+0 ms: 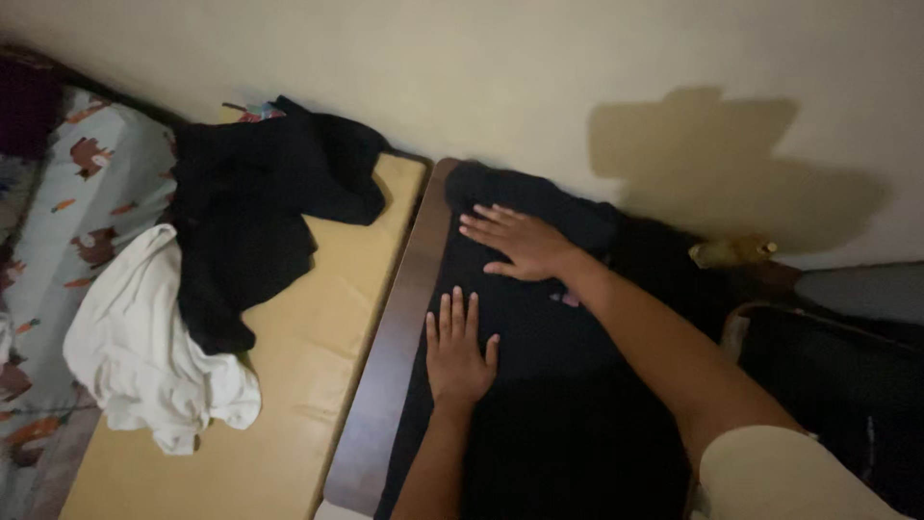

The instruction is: The person folds a white shirt and a black shirt by hand on a wooden table, smoothing each one out before folding and placing them into a suitcase.

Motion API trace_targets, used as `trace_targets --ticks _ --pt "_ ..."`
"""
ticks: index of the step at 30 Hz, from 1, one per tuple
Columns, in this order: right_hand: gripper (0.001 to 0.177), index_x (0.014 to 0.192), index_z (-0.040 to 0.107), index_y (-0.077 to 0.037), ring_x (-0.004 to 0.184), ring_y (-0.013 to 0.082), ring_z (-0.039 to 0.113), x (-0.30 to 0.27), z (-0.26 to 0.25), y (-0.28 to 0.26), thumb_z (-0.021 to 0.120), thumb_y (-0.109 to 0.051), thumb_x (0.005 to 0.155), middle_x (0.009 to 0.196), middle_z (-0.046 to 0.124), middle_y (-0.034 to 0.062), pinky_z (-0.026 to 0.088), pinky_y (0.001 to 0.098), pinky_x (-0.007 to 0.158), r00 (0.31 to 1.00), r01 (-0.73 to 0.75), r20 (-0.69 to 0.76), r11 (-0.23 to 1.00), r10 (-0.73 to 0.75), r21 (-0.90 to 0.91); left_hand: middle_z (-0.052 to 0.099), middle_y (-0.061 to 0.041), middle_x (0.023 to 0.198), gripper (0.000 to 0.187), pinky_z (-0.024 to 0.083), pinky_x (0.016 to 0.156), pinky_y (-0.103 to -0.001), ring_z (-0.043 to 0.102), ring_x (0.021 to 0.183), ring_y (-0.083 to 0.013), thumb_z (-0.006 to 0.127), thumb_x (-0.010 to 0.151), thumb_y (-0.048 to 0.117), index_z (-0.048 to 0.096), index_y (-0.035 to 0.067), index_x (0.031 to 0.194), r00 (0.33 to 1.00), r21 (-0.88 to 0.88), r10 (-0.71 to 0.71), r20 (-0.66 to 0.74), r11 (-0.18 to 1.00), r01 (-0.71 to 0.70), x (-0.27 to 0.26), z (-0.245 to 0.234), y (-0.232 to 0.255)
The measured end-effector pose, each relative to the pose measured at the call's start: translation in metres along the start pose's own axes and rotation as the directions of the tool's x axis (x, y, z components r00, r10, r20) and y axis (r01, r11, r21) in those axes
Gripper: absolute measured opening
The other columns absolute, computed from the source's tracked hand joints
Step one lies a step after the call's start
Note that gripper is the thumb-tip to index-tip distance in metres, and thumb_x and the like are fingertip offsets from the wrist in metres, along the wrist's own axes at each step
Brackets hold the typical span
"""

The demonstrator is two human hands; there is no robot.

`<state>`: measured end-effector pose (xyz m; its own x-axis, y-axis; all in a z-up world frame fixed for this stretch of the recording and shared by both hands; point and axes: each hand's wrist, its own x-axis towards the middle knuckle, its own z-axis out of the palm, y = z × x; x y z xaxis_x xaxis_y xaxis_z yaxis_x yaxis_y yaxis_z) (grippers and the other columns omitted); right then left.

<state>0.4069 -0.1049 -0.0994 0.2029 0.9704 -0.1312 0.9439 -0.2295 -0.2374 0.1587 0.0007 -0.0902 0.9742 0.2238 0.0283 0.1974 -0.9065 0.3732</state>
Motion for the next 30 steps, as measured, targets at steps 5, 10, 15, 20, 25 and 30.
trace_targets --ticks 5,10,15,20,25,30 --pt "0.075 0.163 0.025 -0.019 0.157 0.0291 0.018 0.001 -0.002 0.002 0.05 -0.053 0.101 0.171 0.02 0.0102 0.018 0.0469 0.127 0.993 -0.081 -0.083 0.996 0.083 0.025 0.027 -0.02 0.164 0.069 0.015 0.122 -0.053 0.021 0.153 -0.0356 0.049 0.101 0.044 0.035 0.007 0.157 0.995 0.015 0.055 0.084 0.998 -0.057 -0.037 -0.013 -0.012" --pt "0.072 0.162 0.026 -0.026 0.157 0.0289 0.016 0.005 -0.01 -0.001 0.051 -0.054 0.101 0.171 0.019 0.0078 0.017 0.0468 0.126 0.981 -0.194 -0.018 0.981 0.194 0.032 0.021 -0.019 0.167 0.073 0.012 0.12 -0.055 0.016 0.154 -0.0364 0.051 0.098 0.043 0.031 0.01 0.159 0.942 0.011 0.005 0.337 1.0 -0.009 -0.112 -0.02 -0.029" --pt "0.082 0.16 0.034 -0.015 0.158 0.0323 0.022 0.0 -0.021 -0.045 0.056 -0.056 0.093 0.169 0.026 0.0117 0.019 0.052 0.129 0.985 -0.125 -0.126 0.992 0.121 -0.025 0.019 -0.015 0.171 0.076 0.011 0.121 -0.056 0.015 0.153 -0.0325 0.055 0.095 0.043 0.03 0.017 0.161 0.897 0.052 -0.103 0.429 0.995 0.09 -0.173 -0.002 -0.04" --pt "0.07 0.153 0.044 -0.025 0.155 0.0271 0.028 -0.024 0.014 -0.151 0.056 -0.063 0.095 0.167 0.031 0.008 0.017 0.0506 0.132 0.939 0.254 0.179 0.944 -0.292 0.208 0.025 -0.021 0.163 0.073 0.014 0.121 -0.057 0.02 0.153 -0.034 0.058 0.094 0.04 0.032 0.007 0.154 0.992 0.005 -0.025 0.123 1.0 0.025 -0.185 0.019 -0.051" --pt "0.074 0.16 0.033 -0.021 0.157 0.03 0.016 -0.01 0.026 -0.124 0.053 -0.055 0.097 0.17 0.022 0.0088 0.009 0.0548 0.125 0.977 0.128 0.167 0.991 -0.13 0.024 0.021 -0.021 0.168 0.077 0.011 0.119 -0.057 0.016 0.154 -0.0365 0.059 0.094 0.042 0.028 0.007 0.155 0.941 -0.031 0.009 0.339 1.0 0.001 -0.188 0.0 -0.055" --pt "0.074 0.16 0.032 -0.018 0.156 0.0322 0.018 0.003 0.013 -0.097 0.056 -0.052 0.099 0.169 0.023 0.0124 0.011 0.0544 0.126 0.998 0.069 -0.001 0.997 -0.069 0.045 0.016 -0.017 0.171 0.079 0.008 0.121 -0.056 0.012 0.157 -0.0356 0.058 0.097 0.043 0.024 0.012 0.162 0.826 -0.004 -0.061 0.561 0.997 0.076 -0.196 -0.018 -0.053"
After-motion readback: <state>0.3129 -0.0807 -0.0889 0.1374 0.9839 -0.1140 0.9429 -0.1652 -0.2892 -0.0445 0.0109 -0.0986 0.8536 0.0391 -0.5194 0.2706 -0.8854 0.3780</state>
